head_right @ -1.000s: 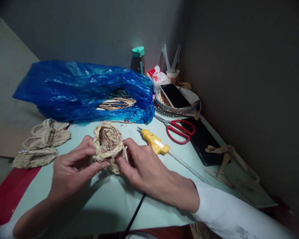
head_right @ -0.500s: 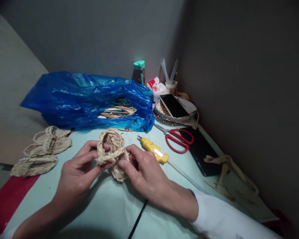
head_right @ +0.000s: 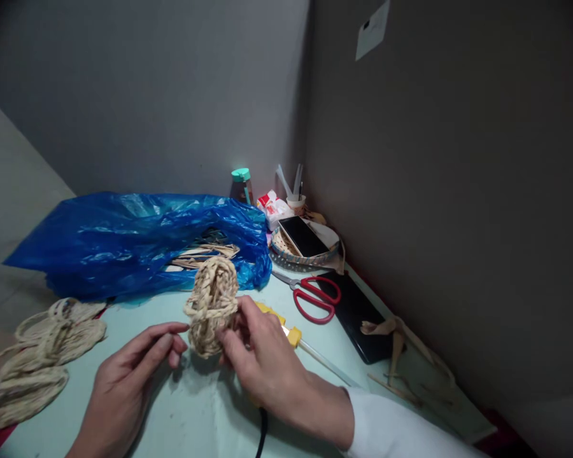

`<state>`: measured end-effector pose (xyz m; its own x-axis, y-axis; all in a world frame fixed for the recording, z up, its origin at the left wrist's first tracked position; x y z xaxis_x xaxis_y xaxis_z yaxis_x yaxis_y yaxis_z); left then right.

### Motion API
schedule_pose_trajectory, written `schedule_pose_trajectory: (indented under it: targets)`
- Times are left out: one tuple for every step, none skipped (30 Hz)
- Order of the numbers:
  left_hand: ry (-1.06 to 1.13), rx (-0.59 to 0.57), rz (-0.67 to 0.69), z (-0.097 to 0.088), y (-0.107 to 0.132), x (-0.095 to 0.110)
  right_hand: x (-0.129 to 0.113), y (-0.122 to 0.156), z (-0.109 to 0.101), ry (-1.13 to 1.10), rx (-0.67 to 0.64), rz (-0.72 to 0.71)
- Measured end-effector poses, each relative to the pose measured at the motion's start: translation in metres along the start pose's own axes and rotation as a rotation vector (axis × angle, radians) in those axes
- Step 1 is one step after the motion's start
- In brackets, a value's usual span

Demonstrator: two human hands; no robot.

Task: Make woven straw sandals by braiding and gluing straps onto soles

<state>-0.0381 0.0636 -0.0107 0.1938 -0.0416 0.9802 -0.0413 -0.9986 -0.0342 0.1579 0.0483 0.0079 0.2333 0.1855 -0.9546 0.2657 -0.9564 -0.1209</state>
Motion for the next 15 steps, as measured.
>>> schedule_pose_trajectory:
  targets:
    - [0.009, 0.009, 0.007, 0.0, 0.002, 0.0, 0.0, 0.001, 0.002, 0.019, -0.004, -0.001]
    - [0.013, 0.019, 0.009, 0.0, 0.003, 0.0, 0.001, 0.001, 0.004, 0.029, -0.008, -0.003]
    - [0.019, 0.032, 0.013, 0.0, 0.005, 0.0, 0.001, 0.002, 0.006, 0.031, -0.014, -0.007]
    - [0.033, 0.046, 0.021, 0.0, 0.007, 0.001, 0.001, 0.002, 0.008, 0.025, -0.026, -0.01]
    - [0.059, 0.06, 0.028, 0.0, 0.008, 0.003, 0.001, 0.002, 0.01, 0.009, -0.044, -0.015]
    - [0.099, 0.073, 0.029, 0.002, 0.01, 0.004, 0.001, 0.002, 0.012, -0.013, -0.069, -0.015]
    - [0.15, 0.079, 0.018, 0.004, 0.011, 0.004, 0.0, 0.003, 0.014, -0.043, -0.1, -0.009]
    - [0.21, 0.07, -0.007, 0.007, 0.012, 0.004, -0.001, 0.004, 0.016, -0.075, -0.134, 0.001]
    - [0.273, 0.048, -0.046, 0.011, 0.012, 0.003, -0.003, 0.005, 0.018, -0.106, -0.17, 0.012]
    - [0.326, 0.017, -0.093, 0.016, 0.013, 0.001, -0.005, 0.007, 0.019, -0.128, -0.207, 0.021]
    - [0.36, -0.011, -0.144, 0.02, 0.014, 0.0, -0.008, 0.008, 0.021, -0.129, -0.247, 0.023]
    - [0.376, -0.033, -0.193, 0.024, 0.015, -0.002, -0.01, 0.01, 0.021, -0.105, -0.284, 0.019]
    - [0.381, -0.042, -0.238, 0.026, 0.015, -0.004, -0.013, 0.011, 0.021, -0.055, -0.311, 0.009]
    - [0.382, -0.038, -0.274, 0.027, 0.016, -0.005, -0.015, 0.012, 0.02, 0.019, -0.323, -0.003]
    - [0.383, -0.023, -0.299, 0.027, 0.017, -0.006, -0.017, 0.013, 0.019, 0.107, -0.319, -0.016]
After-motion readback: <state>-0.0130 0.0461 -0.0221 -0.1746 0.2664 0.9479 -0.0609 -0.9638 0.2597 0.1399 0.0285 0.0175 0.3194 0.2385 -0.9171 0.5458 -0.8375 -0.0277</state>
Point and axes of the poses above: each hand's wrist, its own y-axis away from the middle knuckle, its own z-axis out of the palm, x = y × z, the point moved 6 cm from there along -y, towards the middle knuckle, and after that the axes turned 3 degrees about -x, right-handed, at the moved point
